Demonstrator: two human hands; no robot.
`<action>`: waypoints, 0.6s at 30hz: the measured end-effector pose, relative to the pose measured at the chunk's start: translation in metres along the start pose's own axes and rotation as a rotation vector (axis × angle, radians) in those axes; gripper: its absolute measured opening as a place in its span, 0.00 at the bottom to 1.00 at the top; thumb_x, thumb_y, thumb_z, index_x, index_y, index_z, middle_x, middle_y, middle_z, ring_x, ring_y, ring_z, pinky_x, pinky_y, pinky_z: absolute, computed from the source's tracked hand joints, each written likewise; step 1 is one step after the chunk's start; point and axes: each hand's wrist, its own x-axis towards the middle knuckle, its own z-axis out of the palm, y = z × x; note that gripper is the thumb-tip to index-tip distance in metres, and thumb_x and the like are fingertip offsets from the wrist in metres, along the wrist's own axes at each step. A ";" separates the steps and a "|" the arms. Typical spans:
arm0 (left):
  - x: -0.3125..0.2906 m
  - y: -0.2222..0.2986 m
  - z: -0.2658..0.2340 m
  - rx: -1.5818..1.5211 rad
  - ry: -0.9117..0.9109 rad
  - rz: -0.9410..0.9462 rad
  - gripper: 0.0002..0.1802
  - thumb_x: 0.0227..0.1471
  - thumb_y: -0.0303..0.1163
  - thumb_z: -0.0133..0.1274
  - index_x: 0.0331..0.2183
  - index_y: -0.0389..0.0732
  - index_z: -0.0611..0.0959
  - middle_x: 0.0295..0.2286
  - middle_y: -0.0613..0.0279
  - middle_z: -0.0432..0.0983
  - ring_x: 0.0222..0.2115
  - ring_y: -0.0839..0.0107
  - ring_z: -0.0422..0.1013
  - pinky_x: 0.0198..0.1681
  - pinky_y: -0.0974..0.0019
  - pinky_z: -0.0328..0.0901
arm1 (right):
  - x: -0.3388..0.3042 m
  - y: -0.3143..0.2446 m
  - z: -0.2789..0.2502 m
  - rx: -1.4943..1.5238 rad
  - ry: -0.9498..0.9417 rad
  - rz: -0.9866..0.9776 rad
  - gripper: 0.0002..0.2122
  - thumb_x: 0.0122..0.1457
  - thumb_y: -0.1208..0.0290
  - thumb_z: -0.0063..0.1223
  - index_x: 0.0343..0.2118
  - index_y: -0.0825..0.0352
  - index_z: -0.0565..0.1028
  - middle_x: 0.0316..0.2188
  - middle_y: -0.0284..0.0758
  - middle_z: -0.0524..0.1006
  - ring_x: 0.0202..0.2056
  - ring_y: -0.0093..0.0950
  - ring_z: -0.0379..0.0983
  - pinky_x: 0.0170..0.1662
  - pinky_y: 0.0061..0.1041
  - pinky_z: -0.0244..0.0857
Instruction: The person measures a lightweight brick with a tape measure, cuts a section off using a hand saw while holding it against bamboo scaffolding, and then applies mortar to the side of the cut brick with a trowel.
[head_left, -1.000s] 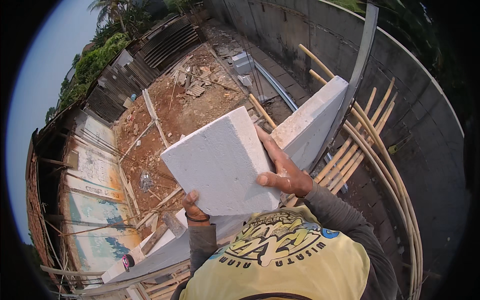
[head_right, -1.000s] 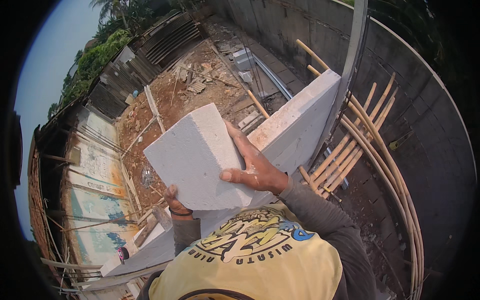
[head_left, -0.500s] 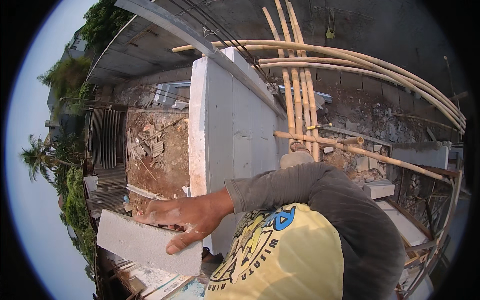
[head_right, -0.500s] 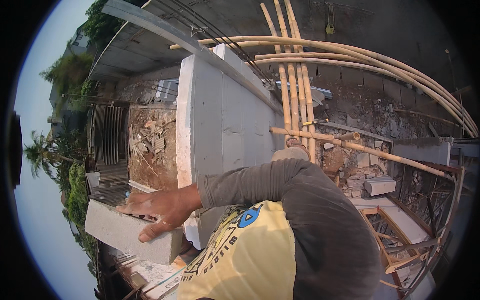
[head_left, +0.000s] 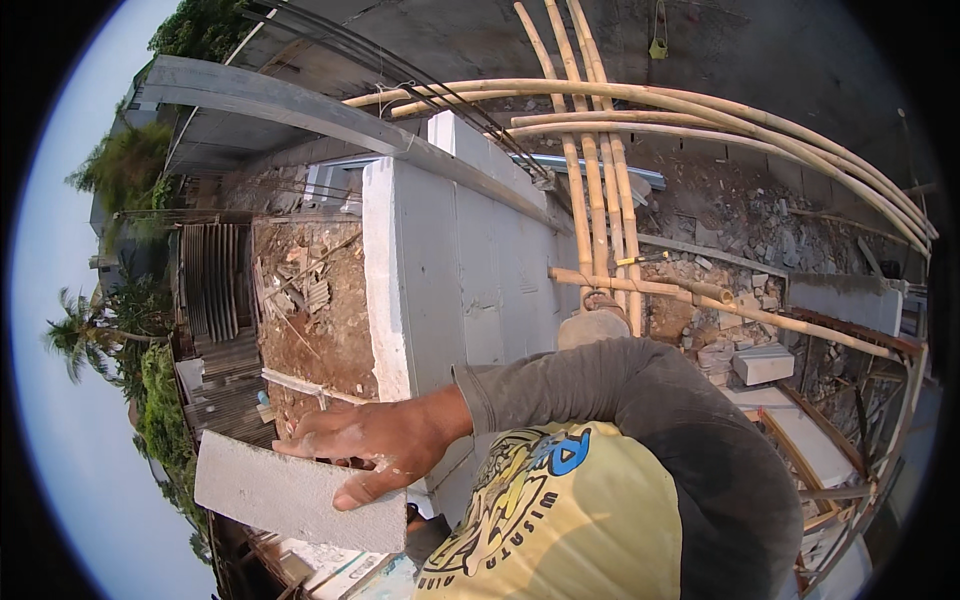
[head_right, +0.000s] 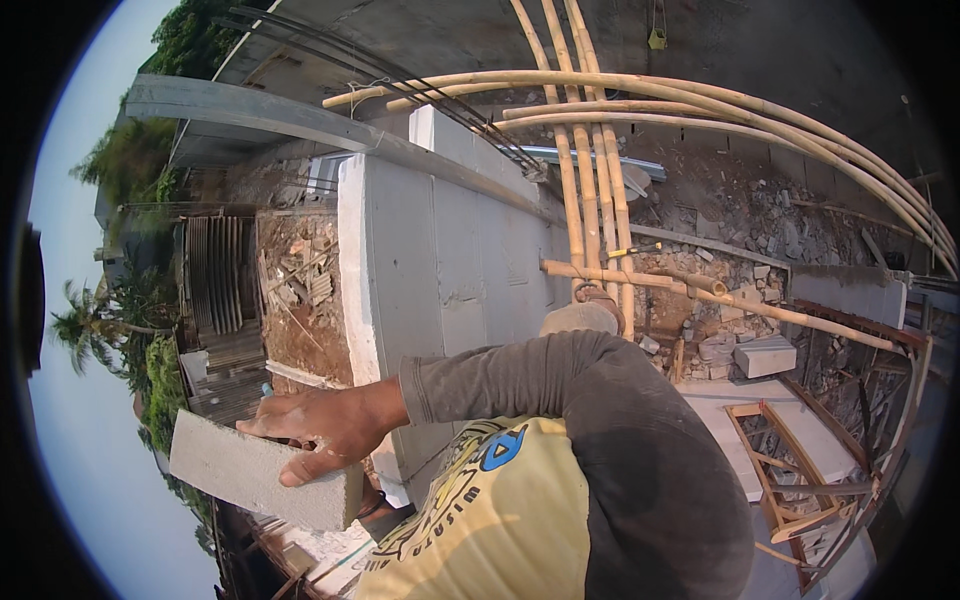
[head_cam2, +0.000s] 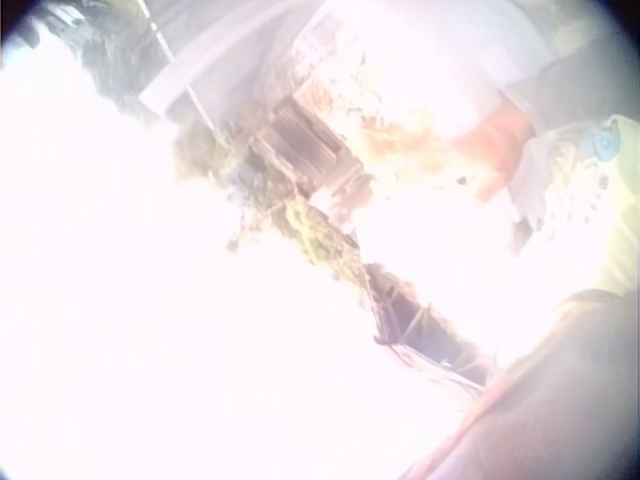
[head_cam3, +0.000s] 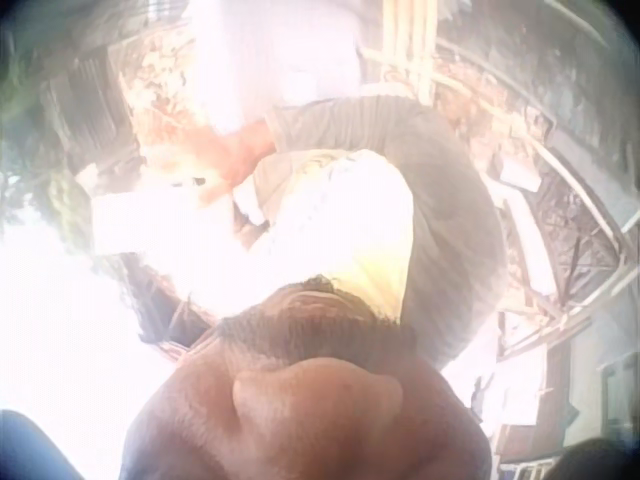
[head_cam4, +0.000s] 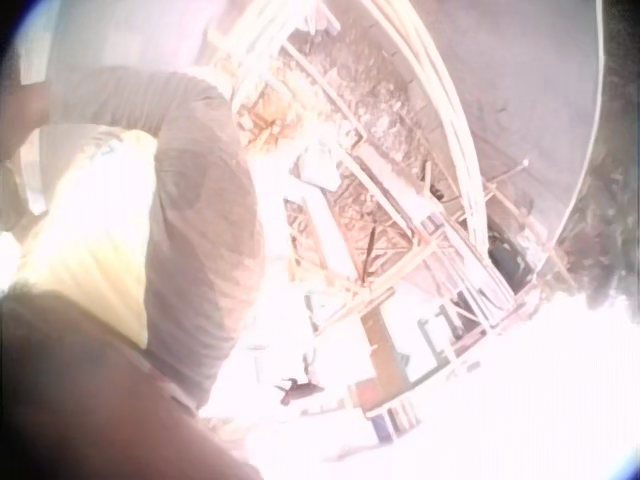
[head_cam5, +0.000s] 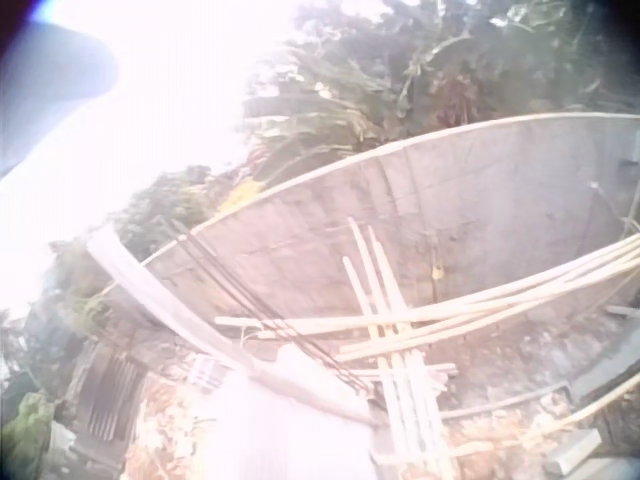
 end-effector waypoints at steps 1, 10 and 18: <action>0.002 -0.002 0.003 0.001 0.011 0.008 0.48 0.50 0.57 0.57 0.65 0.45 0.61 0.61 0.46 0.62 0.60 0.46 0.61 0.63 0.37 0.58 | 0.001 0.003 -0.004 0.026 -0.009 0.013 0.47 0.62 0.36 0.44 0.67 0.79 0.51 0.53 0.50 0.63 0.58 0.44 0.61 0.62 0.38 0.57; 0.001 -0.017 0.015 -0.010 0.178 0.094 0.48 0.51 0.57 0.56 0.66 0.45 0.61 0.61 0.47 0.62 0.60 0.46 0.61 0.63 0.37 0.58 | 0.006 -0.017 -0.146 -0.207 0.264 0.059 0.31 0.68 0.51 0.49 0.63 0.73 0.63 0.49 0.45 0.72 0.50 0.36 0.71 0.54 0.36 0.66; -0.011 -0.027 0.011 -0.070 0.288 0.112 0.47 0.52 0.57 0.56 0.66 0.45 0.61 0.61 0.47 0.62 0.60 0.47 0.61 0.63 0.36 0.58 | 0.076 -0.003 -0.458 -1.287 0.700 0.273 0.29 0.62 0.52 0.58 0.56 0.74 0.72 0.48 0.45 0.78 0.51 0.33 0.75 0.54 0.31 0.69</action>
